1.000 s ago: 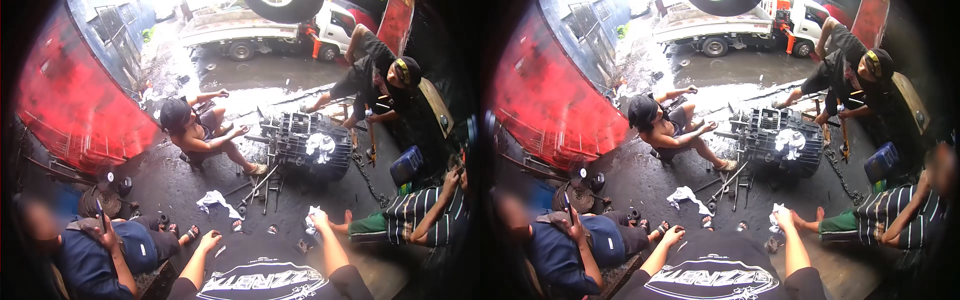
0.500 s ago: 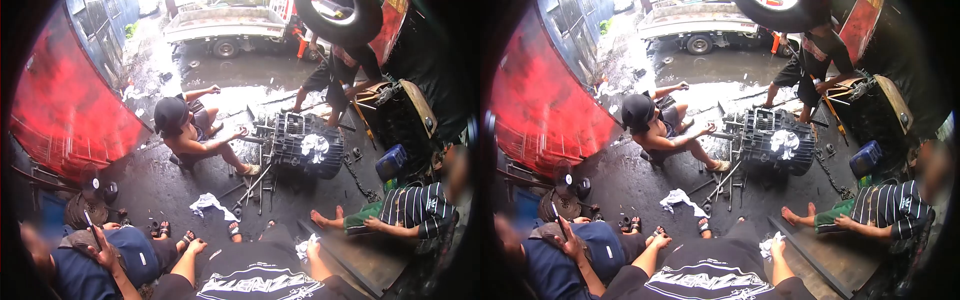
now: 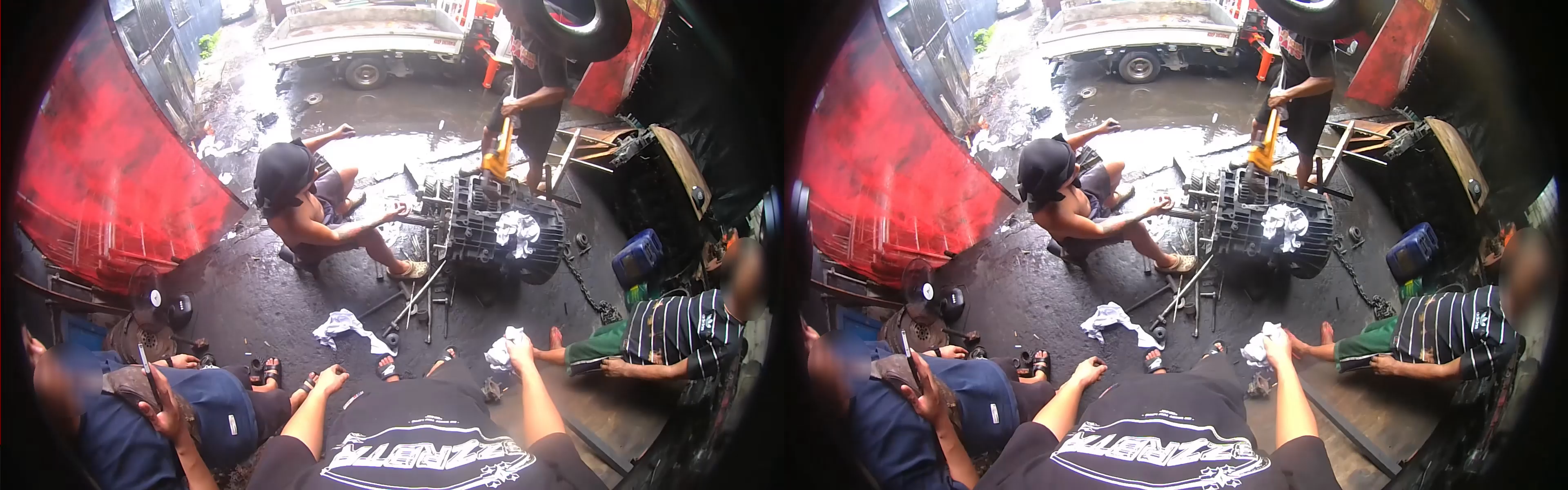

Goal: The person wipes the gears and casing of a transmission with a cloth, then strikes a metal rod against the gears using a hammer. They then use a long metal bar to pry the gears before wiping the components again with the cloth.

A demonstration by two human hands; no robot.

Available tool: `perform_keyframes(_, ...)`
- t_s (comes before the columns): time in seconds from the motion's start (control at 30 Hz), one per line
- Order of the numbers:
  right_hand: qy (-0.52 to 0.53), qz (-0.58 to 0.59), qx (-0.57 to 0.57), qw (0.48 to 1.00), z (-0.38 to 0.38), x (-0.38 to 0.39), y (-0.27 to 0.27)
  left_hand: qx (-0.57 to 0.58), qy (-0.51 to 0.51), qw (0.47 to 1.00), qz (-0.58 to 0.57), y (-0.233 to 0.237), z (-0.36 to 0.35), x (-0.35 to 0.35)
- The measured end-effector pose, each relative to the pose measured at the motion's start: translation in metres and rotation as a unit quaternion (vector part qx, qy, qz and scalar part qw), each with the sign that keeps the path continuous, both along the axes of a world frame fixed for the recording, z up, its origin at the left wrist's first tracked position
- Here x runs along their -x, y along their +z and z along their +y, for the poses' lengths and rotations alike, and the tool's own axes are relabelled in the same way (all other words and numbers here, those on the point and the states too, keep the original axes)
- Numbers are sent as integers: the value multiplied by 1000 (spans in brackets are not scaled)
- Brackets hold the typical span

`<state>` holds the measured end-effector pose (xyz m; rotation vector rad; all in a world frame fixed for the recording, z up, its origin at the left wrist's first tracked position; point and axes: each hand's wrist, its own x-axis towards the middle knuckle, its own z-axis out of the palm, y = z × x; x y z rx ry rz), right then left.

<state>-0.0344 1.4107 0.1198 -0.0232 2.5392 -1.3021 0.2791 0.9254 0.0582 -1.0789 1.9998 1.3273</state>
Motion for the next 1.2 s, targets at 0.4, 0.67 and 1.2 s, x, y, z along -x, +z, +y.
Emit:
perform_keyframes(0.4, -86, -130, -205, 966, 29, -97, -10, -75, 84, 993, -32, -10, -2, -32)
perform_keyframes(0.67, -234, -166, -62, 956, 46, -147, -23, -36, 62, 997, -13, -28, -12, -40)
perform_keyframes(1.2, -131, -70, -49, 988, 8, -104, -11, -38, 75, 996, 11, 3, -6, -18)
